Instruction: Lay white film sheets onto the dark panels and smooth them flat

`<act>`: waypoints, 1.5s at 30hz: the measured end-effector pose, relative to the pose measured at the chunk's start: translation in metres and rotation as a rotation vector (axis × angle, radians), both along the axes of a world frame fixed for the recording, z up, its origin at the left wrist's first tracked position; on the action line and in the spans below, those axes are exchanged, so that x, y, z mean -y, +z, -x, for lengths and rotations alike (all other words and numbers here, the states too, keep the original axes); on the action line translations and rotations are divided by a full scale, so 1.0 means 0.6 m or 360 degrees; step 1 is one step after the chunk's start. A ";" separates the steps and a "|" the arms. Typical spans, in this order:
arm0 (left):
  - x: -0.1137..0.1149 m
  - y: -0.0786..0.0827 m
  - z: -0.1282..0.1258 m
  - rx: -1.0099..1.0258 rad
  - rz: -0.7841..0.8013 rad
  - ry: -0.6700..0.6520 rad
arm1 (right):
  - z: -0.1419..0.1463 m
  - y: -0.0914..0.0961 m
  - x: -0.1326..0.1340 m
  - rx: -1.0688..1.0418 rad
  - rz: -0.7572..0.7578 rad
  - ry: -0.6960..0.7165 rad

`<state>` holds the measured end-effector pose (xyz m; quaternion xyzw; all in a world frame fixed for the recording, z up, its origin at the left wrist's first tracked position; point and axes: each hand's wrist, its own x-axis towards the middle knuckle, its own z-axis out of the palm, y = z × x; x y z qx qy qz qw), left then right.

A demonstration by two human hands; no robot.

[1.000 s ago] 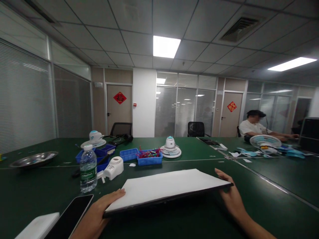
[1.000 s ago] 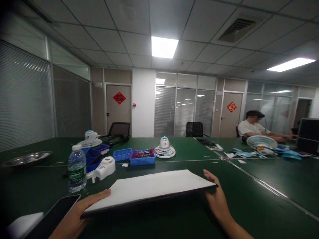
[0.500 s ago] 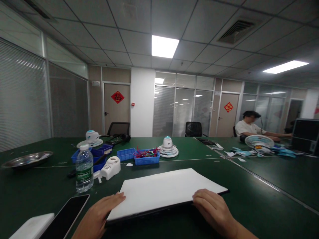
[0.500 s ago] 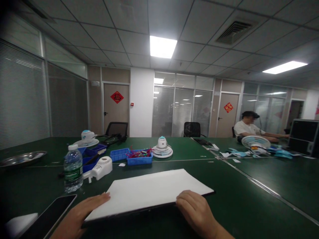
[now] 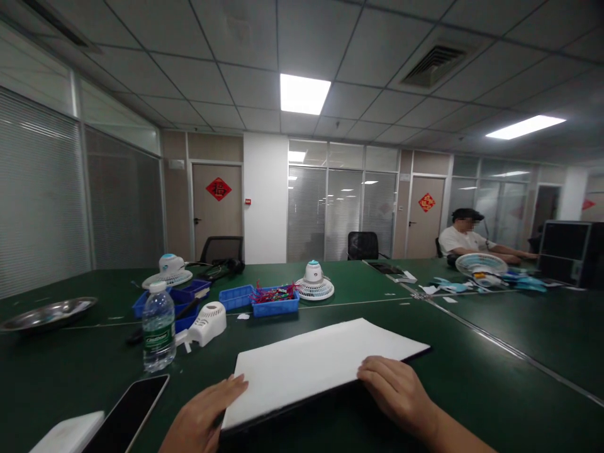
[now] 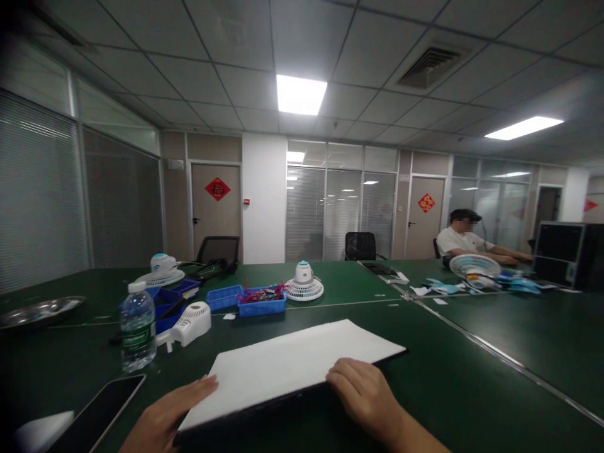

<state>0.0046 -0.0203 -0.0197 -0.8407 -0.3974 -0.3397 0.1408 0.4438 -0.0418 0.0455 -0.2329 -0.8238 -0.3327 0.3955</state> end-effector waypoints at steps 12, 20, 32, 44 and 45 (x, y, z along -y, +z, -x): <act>-0.010 0.033 -0.018 0.0462 0.0768 0.0531 | -0.140 0.100 0.090 0.0114 0.0279 -0.0617; -0.024 0.016 -0.003 0.0452 0.0876 0.0586 | -0.246 0.108 0.069 0.0212 0.0518 -0.1264; -0.024 0.022 0.004 0.0468 0.0922 0.0643 | -0.305 0.057 0.009 0.0177 0.0711 -0.1438; -0.035 0.014 0.009 0.0580 0.0950 0.0641 | -0.223 0.109 0.083 0.0170 0.0433 -0.1023; -0.038 0.012 0.009 0.0616 0.0959 0.0634 | -0.207 0.105 0.100 0.0176 0.0458 -0.0928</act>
